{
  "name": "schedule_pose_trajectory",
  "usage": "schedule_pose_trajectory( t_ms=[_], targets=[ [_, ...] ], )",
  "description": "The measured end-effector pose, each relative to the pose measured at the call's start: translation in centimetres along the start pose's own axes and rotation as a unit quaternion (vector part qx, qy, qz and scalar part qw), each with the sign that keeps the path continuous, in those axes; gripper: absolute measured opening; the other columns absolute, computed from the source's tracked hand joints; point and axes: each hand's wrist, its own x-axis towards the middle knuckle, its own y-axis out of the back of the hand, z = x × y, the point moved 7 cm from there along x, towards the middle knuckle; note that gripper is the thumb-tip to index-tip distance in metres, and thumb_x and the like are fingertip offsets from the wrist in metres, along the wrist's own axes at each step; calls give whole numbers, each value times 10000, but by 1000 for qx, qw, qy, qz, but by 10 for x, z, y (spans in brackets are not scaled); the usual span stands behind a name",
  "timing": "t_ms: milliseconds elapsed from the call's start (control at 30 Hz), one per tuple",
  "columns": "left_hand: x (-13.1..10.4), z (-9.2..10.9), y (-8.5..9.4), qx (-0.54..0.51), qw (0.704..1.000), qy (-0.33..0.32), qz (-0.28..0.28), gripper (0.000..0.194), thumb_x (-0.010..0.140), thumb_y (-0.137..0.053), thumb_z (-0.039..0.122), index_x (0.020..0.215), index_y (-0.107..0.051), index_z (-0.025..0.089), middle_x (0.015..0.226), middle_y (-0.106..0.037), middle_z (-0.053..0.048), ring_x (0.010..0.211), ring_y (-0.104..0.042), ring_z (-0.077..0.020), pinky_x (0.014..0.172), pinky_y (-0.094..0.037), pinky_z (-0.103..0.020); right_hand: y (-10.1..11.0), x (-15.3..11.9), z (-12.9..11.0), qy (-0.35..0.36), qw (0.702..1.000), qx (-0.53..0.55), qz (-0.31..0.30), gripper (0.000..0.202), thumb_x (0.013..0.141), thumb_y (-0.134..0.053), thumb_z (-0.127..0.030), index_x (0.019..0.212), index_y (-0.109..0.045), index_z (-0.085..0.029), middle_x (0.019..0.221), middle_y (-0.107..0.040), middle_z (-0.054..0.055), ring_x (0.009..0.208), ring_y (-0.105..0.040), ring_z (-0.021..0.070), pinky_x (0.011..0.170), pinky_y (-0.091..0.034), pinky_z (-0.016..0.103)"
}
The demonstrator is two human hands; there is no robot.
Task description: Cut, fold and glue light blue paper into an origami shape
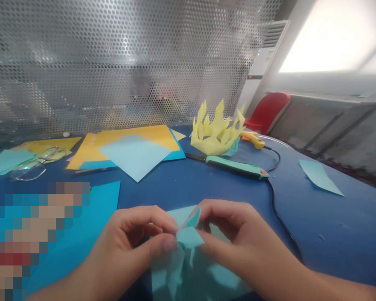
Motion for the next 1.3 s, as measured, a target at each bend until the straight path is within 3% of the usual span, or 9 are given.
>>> schedule_pose_trajectory(
  t_ms=[300, 500, 667, 833, 1033, 1133, 1200, 1300],
  targets=[
    [2, -1, -4, -60, 998, 7, 27, 105, 808, -780, 292, 706, -773, 267, 669, -693, 28, 614, -632, -115, 552, -518, -195, 2, -1, -3, 33, 997, -68, 17, 417, 702, -817, -533, 599, -580, -205, 573, -542, -35, 595, -497, 129, 591, -420, 254],
    [-2, -8, -8, -58, 996, 64, -16, 237, 899, -715, 364, 691, -720, 252, 660, -674, 43, 627, -622, -105, 565, -513, -191, -5, -2, 5, -1, 1000, 5, -26, 412, 751, -803, -514, 647, -561, -198, 643, -545, -35, 643, -489, 123, 616, -421, 232],
    [-5, -16, -8, -89, 991, 95, -17, 279, 908, -708, 423, 699, -648, 247, 691, -638, 54, 638, -577, -96, 586, -495, -193, -5, 0, 5, -8, 998, 38, -42, 405, 760, -795, -533, 679, -575, -203, 660, -541, -40, 642, -470, 119, 597, -405, 228],
    [-6, -20, -7, -126, 987, 96, -12, 255, 922, -682, 462, 799, -580, 263, 765, -598, 64, 700, -556, -95, 632, -488, -185, -7, -3, -3, 48, 995, -65, -54, 365, 933, -601, -479, 690, -535, -215, 638, -507, -45, 601, -447, 109, 579, -415, 205],
    [-10, -19, -17, -121, 983, 139, -8, 401, 868, -675, 621, 806, -555, 244, 699, -478, 75, 595, -404, -83, 551, -388, -171, -12, -10, -14, 121, 980, -143, -70, 326, 1016, -417, -394, 857, -647, -227, 800, -677, 23, 713, -616, 157, 681, -525, 222],
    [-9, -9, -21, -97, 990, 106, 4, 425, 835, -670, 675, 772, -622, 258, 668, -512, 52, 627, -455, -122, 588, -428, -198, -20, -9, -16, 155, 969, -135, -138, 410, 1012, -411, -462, 930, -707, -192, 793, -687, 56, 693, -618, 175, 677, -547, 248],
    [-6, 0, -24, -85, 995, 57, 3, 403, 836, -663, 678, 776, -702, 282, 691, -584, 31, 691, -527, -154, 673, -478, -221, -21, -7, -16, 155, 969, -120, -147, 472, 1013, -407, -512, 943, -737, -182, 818, -705, 70, 727, -635, 185, 711, -560, 258],
    [-3, 5, -26, -85, 995, 52, 7, 359, 849, -649, 675, 874, -784, 344, 762, -677, 25, 763, -594, -174, 717, -500, -225, -22, -5, -17, 135, 976, -64, -156, 497, 998, -439, -570, 930, -768, -204, 845, -725, 62, 820, -663, 200, 780, -567, 258]
  ],
)
